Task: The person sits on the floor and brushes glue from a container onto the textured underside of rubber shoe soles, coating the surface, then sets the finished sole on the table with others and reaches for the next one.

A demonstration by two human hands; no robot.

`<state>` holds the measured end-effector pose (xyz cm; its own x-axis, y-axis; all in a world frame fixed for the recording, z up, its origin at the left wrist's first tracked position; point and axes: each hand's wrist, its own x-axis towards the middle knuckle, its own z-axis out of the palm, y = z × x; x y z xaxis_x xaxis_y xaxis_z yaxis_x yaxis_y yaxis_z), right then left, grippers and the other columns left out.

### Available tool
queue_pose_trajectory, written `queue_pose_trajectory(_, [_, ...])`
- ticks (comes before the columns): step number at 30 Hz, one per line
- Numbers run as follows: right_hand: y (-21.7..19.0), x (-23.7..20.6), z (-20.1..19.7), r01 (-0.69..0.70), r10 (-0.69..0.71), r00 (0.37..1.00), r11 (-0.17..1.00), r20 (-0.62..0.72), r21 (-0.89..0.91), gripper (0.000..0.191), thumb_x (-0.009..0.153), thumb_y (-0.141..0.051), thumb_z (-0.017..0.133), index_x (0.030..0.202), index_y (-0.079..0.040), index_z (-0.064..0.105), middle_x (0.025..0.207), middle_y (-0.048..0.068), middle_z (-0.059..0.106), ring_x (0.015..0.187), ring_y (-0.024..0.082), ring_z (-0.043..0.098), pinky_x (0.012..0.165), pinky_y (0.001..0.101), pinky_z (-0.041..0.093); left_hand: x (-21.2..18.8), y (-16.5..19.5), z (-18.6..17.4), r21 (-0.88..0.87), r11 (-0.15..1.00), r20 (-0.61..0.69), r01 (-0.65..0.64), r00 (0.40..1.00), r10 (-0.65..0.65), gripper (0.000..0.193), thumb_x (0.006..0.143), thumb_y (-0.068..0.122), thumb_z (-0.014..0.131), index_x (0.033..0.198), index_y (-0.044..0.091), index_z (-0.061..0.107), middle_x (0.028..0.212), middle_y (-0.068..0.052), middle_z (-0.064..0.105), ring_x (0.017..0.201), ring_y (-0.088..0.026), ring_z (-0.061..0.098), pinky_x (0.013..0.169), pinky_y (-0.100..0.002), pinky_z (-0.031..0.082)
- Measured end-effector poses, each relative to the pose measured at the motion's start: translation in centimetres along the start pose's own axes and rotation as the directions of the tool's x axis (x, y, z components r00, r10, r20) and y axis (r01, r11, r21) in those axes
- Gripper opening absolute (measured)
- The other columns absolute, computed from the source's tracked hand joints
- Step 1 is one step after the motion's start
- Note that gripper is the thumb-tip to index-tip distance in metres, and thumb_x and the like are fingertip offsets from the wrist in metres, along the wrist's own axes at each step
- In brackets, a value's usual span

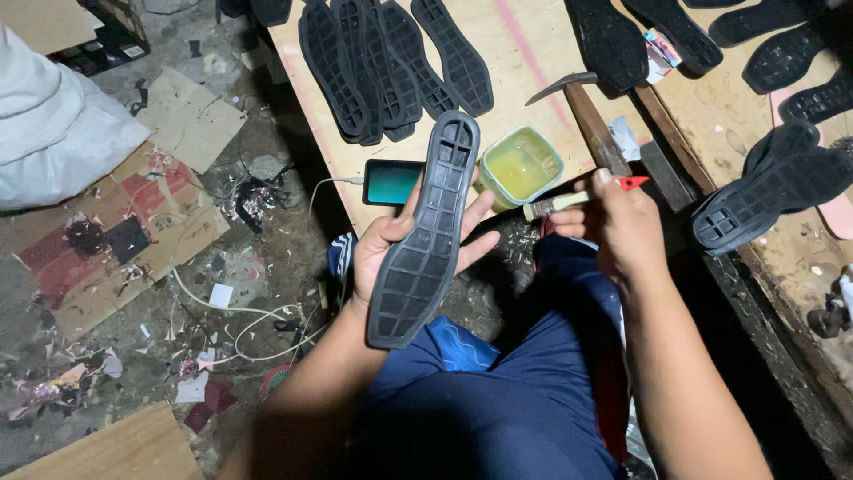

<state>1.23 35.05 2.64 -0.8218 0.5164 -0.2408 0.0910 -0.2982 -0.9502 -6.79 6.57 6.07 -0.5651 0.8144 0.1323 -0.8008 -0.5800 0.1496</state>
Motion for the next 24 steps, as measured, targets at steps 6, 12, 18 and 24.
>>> queue_pose_trajectory(6, [-2.3,-4.6,0.4,0.148,-0.213,0.971,0.896,0.111,0.42,0.019,0.111,-0.012,0.06,0.122,0.004,0.062,0.105,0.019,0.069,0.094,0.03,0.073,0.085,0.044,0.063,-0.8,-1.1,1.0,0.12,0.992,0.053,0.043,0.997,-0.049,0.101,0.089,0.015,0.06,0.172,0.025,0.004,0.172,-0.006,0.022,0.155,-0.038,0.03,0.123,-0.063,0.031])
queue_pose_trajectory(12, [-3.4,-10.1,4.5,0.426,-0.441,0.889,0.896,0.124,0.127,0.021,0.103,0.003,0.065,0.124,0.007,0.061,0.107,0.019,0.071,0.096,0.027,0.073,0.09,0.0415,0.062,-2.4,-3.5,2.5,0.261,0.944,-0.024,0.202,0.979,-0.203,0.116,0.085,0.022,0.063,0.171,0.031,-0.013,0.168,-0.02,0.022,0.145,-0.04,0.041,0.112,-0.06,0.045])
queue_pose_trajectory(18, [-4.0,-10.9,6.8,0.544,-0.539,0.836,0.839,0.102,-0.021,0.019,0.104,0.004,0.064,0.123,0.005,0.06,0.116,0.018,0.072,0.098,0.024,0.073,0.096,0.0405,0.062,-2.8,-3.5,3.7,0.389,0.886,-0.069,0.251,0.967,-0.244,0.12,0.079,0.022,0.065,0.169,0.028,-0.014,0.166,-0.017,0.021,0.143,-0.039,0.043,0.11,-0.059,0.046])
queue_pose_trajectory(24, [-4.0,-12.3,7.3,0.689,-0.643,0.724,0.648,0.252,-0.324,0.015,0.1,0.004,0.068,0.113,0.004,0.064,0.11,0.016,0.07,0.101,0.021,0.069,0.092,0.0332,0.058,-3.0,-3.2,4.8,0.412,0.868,-0.128,0.275,0.961,-0.244,0.122,0.076,0.024,0.064,0.169,0.026,-0.014,0.17,-0.011,0.02,0.147,-0.031,0.036,0.109,-0.055,0.048])
